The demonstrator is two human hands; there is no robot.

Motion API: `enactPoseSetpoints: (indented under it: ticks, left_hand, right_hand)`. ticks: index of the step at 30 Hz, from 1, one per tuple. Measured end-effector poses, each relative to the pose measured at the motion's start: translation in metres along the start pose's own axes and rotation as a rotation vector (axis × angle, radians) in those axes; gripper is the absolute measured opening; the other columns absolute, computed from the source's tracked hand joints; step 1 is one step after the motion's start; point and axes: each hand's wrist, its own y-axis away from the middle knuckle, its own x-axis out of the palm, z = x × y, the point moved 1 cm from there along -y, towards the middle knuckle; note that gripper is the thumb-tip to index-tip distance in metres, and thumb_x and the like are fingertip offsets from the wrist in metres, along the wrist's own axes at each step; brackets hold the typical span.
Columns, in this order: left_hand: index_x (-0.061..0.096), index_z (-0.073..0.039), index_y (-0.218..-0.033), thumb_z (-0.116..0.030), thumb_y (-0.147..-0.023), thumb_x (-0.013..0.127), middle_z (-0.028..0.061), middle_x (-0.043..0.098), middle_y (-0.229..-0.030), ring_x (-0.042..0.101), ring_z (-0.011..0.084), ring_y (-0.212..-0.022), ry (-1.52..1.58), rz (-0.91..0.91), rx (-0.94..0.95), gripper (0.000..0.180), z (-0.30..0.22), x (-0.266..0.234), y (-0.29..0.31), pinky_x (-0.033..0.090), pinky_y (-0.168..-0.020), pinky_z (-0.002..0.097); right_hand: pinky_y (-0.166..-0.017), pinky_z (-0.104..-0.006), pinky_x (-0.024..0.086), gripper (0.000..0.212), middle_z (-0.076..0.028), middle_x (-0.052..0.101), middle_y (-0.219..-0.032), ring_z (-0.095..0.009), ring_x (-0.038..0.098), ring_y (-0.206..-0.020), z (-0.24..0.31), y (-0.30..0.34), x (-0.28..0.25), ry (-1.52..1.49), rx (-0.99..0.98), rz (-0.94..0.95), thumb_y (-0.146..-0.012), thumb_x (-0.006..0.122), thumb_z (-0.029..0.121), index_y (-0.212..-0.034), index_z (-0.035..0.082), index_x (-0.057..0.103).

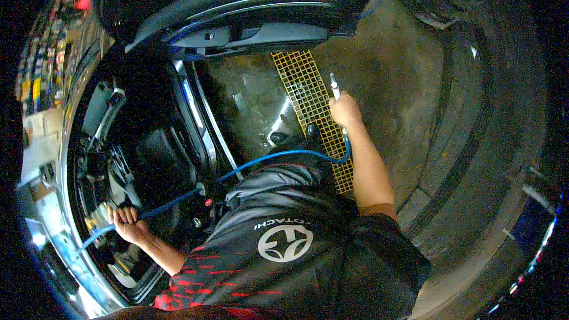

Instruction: The person uses a blue air hose to blow air into the interior of a dark-colored car, focusing on the door jambs, dashboard, and floor mats. They move around the vehicle to access different areas, including the front and rear passenger sides.

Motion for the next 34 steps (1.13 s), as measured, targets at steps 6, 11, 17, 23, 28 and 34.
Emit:
enactPoseSetpoints:
  ticks: [6,11,17,23,28,34]
  left_hand:
    - [0.054,-0.004,-0.108,-0.009,-0.095,0.044,-0.0049,0.025,-0.056,0.022,0.0049,-0.045,0.023,-0.015,-0.009,0.018,0.011,-0.003,-0.007,0.021,-0.041,0.0205]
    - [0.053,-0.004,-0.107,-0.007,-0.094,0.045,-0.0049,0.026,-0.057,0.023,0.0051,-0.045,0.063,-0.048,-0.024,0.017,0.011,-0.001,-0.006,0.022,-0.041,0.0205]
    - [0.055,-0.004,-0.11,-0.003,-0.092,0.044,-0.0027,0.031,-0.057,0.025,0.0056,-0.044,0.038,-0.118,-0.007,0.021,0.023,-0.038,0.013,0.023,-0.04,0.0205]
    - [0.054,-0.003,-0.11,-0.004,-0.091,0.046,-0.0029,0.031,-0.055,0.026,0.0052,-0.044,0.016,-0.317,0.023,0.021,0.032,-0.085,0.044,0.024,-0.041,0.0214]
    - [0.053,-0.003,-0.112,-0.003,-0.089,0.047,-0.0023,0.032,-0.056,0.026,0.0073,-0.044,-0.009,-0.445,0.052,0.024,0.032,-0.107,0.065,0.024,-0.043,0.0243]
    - [0.053,-0.004,-0.114,-0.004,-0.089,0.047,-0.0019,0.033,-0.057,0.028,0.0078,-0.046,-0.067,-0.68,0.065,0.026,0.054,-0.15,0.085,0.024,-0.044,0.0245]
  right_hand:
    - [-0.086,-0.0448,0.046,0.041,-0.03,0.061,-0.102,-0.041,0.058,-0.1,-0.007,-0.063,0.035,0.149,0.05,0.062,-0.085,0.053,0.026,-0.105,-0.009,0.057]
    - [-0.096,-0.041,0.044,0.039,-0.024,0.054,-0.124,-0.035,0.054,-0.114,0.059,-0.079,0.118,0.451,0.06,0.229,-0.086,0.049,0.015,-0.12,-0.003,0.052]
    - [-0.088,-0.0444,0.046,0.034,-0.022,0.058,-0.118,-0.035,0.057,-0.108,0.144,-0.077,0.185,0.62,-0.069,0.311,-0.086,0.049,0.016,-0.113,-0.003,0.057]
    - [-0.09,-0.0413,0.047,0.031,-0.02,0.06,-0.115,-0.032,0.059,-0.108,0.21,-0.106,0.255,0.885,-0.238,0.359,-0.082,0.055,0.014,-0.109,0.001,0.062]
    - [-0.088,-0.0417,0.047,0.032,-0.024,0.061,-0.109,-0.035,0.058,-0.106,0.275,-0.106,0.287,1.038,-0.451,0.337,-0.085,0.053,0.022,-0.103,-0.002,0.064]
    - [-0.084,-0.0407,0.049,0.032,-0.027,0.063,-0.1,-0.036,0.061,-0.099,0.353,-0.094,0.364,1.259,-0.722,0.377,-0.086,0.051,0.024,-0.09,-0.004,0.065]
